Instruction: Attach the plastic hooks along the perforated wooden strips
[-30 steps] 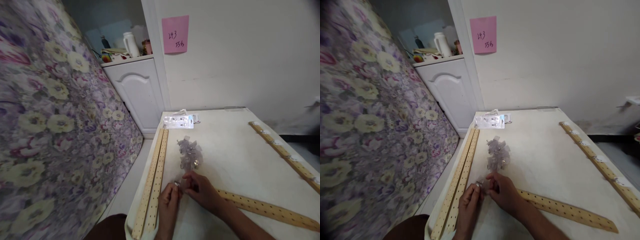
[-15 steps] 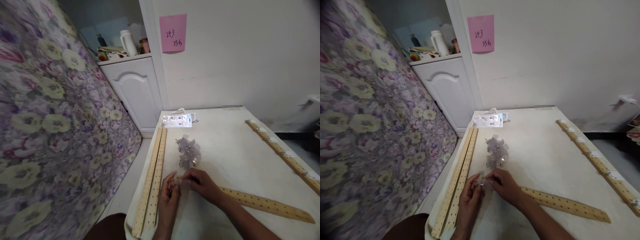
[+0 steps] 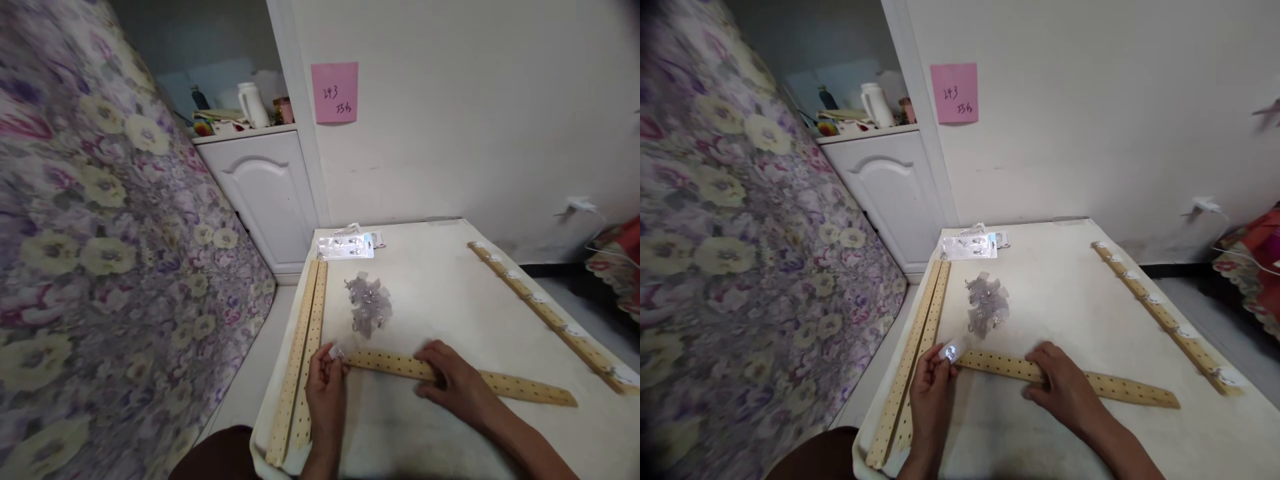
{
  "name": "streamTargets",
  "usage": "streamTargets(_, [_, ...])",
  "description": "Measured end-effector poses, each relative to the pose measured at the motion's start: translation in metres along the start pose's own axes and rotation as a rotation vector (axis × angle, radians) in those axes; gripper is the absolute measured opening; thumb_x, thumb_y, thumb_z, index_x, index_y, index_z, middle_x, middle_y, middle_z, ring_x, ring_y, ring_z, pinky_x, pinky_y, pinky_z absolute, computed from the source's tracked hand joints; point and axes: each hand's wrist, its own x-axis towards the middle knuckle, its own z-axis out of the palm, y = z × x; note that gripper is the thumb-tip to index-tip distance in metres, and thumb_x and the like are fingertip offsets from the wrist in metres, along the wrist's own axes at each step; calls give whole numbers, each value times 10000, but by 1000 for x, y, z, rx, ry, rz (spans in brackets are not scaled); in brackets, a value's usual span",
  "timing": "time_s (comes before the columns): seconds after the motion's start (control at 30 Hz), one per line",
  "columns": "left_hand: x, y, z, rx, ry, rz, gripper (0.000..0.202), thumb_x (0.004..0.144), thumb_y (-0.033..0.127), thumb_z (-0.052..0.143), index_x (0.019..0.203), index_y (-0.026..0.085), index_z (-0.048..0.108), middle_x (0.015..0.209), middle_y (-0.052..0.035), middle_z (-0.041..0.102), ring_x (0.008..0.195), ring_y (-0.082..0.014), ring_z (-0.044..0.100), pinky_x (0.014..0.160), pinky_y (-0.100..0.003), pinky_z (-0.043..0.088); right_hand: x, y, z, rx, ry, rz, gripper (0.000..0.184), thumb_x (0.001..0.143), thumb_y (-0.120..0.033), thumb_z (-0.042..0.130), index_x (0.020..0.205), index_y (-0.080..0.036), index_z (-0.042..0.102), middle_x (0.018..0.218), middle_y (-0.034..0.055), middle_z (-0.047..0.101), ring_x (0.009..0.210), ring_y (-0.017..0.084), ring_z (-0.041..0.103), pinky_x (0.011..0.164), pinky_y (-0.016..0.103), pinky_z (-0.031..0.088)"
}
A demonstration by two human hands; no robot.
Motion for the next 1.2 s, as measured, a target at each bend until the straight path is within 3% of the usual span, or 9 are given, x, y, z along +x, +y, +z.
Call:
streamTargets(0.13, [-1,4,2,-43,31,17,375,744,370,659,1058,189,560,800,17,581,648,-91,561,652,-231,488,-15,3,-2,-71,65,38,287,741,-263,613,1027,-247,633,1040,71,593,980,244,547,853,370,453])
streamTargets(0.4, [-4,8,1,-139,106,3,426,701,399,685,1059,203,560,864,11,583,662,-83,580,672,-236,504,-33,-6,11,-58,65,103,252,734,-321,614,977,-262,644,1021,66,608,983,249,559,839,368,465])
streamTargets(0.63, [-7,7,0,-76,46,-23,411,707,375,678,1057,190,566,820,13,596,647,-98,582,675,-253,504,-39,-13,19,-13,58,113,248,666,-267,655,912,-253,625,968,48,614,941,240,575,804,345,472])
streamTargets(0.77, [-11,5,1,-53,-38,-47,405,715,372,675,1057,181,571,766,25,567,636,-109,588,655,-256,501,-21,-26,16,147,25,125,230,749,-304,594,962,-219,594,857,43,636,787,207,604,701,325,487])
streamTargets(0.83, [-13,3,1,-16,-81,-52,408,724,380,671,1069,184,572,738,28,575,640,-115,591,662,-255,494,-6,-35,18,274,24,106,220,802,-304,534,992,-208,589,883,53,663,809,206,621,724,331,492])
streamTargets(1.03, [-14,-3,-2,19,-163,-74,395,741,395,651,1076,204,565,736,26,598,663,-121,589,681,-247,475,40,-61,41,419,47,54,321,772,-253,552,1088,-200,577,935,51,677,800,190,635,738,332,496])
streamTargets(1.2, [-17,-2,-5,167,-155,-17,371,770,369,615,1099,206,561,780,3,609,710,-152,593,693,-275,476,61,-62,62,533,-4,66,202,726,-184,546,918,-174,607,706,-13,635,647,145,585,609,259,449])
